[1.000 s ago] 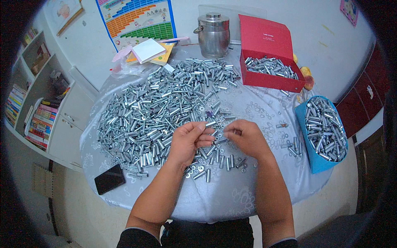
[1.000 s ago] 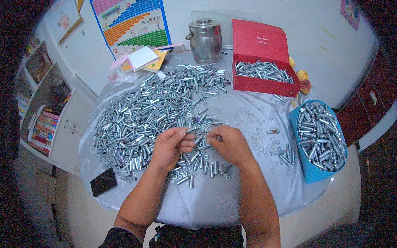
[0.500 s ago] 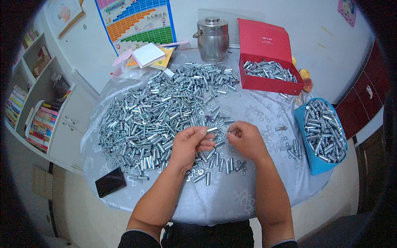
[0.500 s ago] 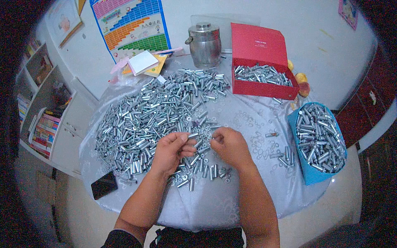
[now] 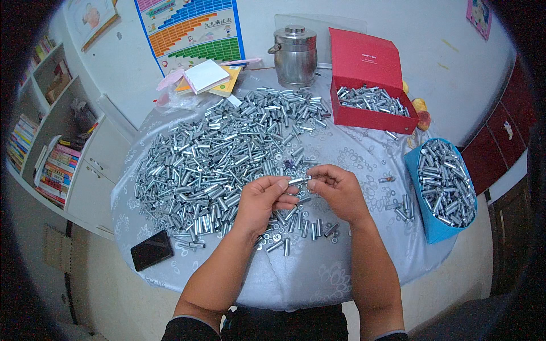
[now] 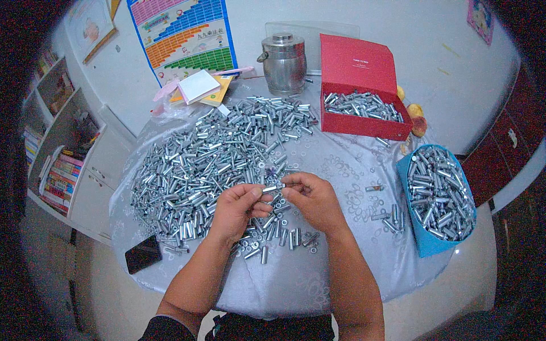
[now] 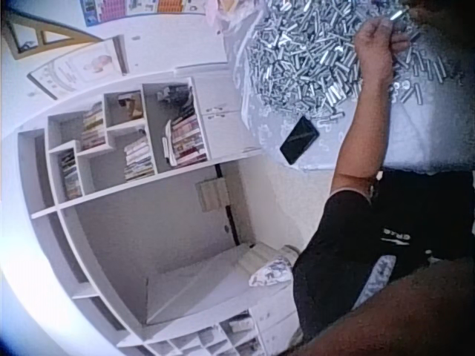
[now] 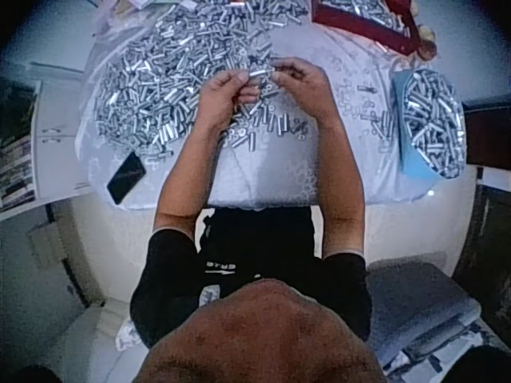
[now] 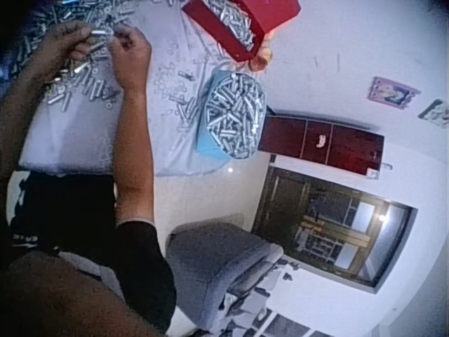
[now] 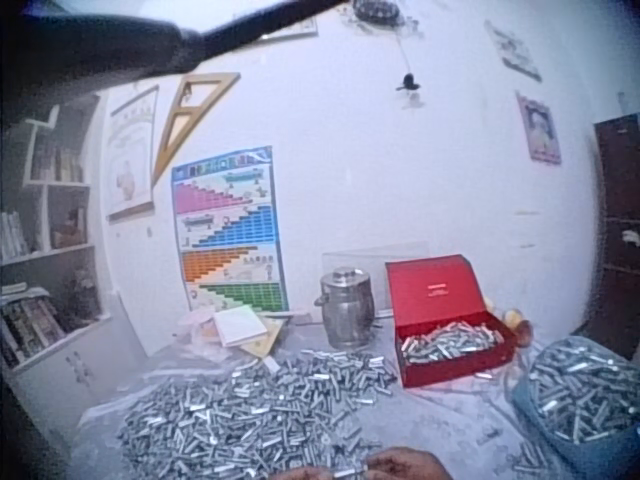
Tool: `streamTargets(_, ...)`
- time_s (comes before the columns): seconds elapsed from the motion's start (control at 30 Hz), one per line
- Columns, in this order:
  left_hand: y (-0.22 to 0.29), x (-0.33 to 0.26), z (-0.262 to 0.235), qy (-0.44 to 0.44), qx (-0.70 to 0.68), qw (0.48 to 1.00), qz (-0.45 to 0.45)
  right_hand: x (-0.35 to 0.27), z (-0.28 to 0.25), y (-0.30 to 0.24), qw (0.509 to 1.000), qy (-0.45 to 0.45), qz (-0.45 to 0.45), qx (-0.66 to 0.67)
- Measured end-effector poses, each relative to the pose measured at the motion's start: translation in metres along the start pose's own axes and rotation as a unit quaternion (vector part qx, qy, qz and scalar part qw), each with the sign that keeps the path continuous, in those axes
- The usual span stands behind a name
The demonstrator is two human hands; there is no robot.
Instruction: The person repeatedly picks up cylindrical metal fasteners and small washers from a large pile on a table. They thread the washers onto the fasteners by hand and place the assembled units into a red box or a blue container. The process is repetitive and involves handling small metal parts one by one.
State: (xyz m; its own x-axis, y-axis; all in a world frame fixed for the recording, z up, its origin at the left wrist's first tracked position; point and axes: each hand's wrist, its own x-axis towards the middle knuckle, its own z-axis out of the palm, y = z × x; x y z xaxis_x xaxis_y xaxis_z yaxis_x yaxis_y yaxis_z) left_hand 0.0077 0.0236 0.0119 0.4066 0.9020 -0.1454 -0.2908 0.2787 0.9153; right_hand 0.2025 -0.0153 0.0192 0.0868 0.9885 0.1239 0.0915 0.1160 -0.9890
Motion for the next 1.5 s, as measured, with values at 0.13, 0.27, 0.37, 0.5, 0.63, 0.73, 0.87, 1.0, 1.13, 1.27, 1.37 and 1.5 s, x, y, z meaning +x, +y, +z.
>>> streamTargets(0.13,0.001,0.000,0.001,0.002,0.022,1.000,0.004,0.000,-0.001,0.001,0.998,0.000,-0.037,-0.044)
streamTargets(0.27,0.003,-0.001,0.000,0.001,0.033,0.999,0.007,-0.001,0.001,0.000,0.997,-0.001,-0.055,-0.062)
streamTargets(0.37,0.004,-0.001,0.000,-0.001,0.028,1.000,0.006,0.001,0.001,0.008,0.997,-0.023,0.009,-0.069)
streamTargets(0.5,0.002,-0.001,0.000,-0.005,0.023,1.000,0.011,-0.001,0.005,0.003,0.995,0.009,0.075,-0.072)
streamTargets(0.63,0.002,-0.001,0.000,-0.003,0.019,1.000,0.009,-0.001,0.012,-0.007,0.999,0.031,0.008,-0.003)
streamTargets(0.73,0.003,-0.002,0.001,-0.002,0.018,1.000,0.006,-0.001,0.004,0.001,0.999,-0.024,0.022,-0.026)
streamTargets(0.87,0.001,-0.001,0.000,-0.005,0.014,1.000,0.007,-0.001,0.007,-0.003,0.999,-0.004,0.040,0.008)
streamTargets(1.0,0.003,0.000,0.000,-0.007,0.018,1.000,0.009,0.000,0.001,0.000,0.998,-0.040,0.036,-0.013)
streamTargets(1.13,0.002,-0.002,0.002,-0.013,0.024,0.999,0.019,-0.001,-0.001,-0.003,0.997,-0.032,0.069,0.016)
streamTargets(1.27,0.006,-0.005,0.006,-0.014,0.032,0.999,0.018,-0.004,-0.003,-0.007,0.996,-0.033,0.088,0.014)
streamTargets(1.37,0.004,-0.007,0.009,-0.028,0.042,0.998,0.028,-0.008,0.005,-0.006,0.998,0.012,0.050,0.022)
streamTargets(1.5,0.004,-0.010,0.014,-0.064,0.030,0.997,0.022,-0.025,-0.004,-0.012,0.999,0.004,0.042,-0.024)
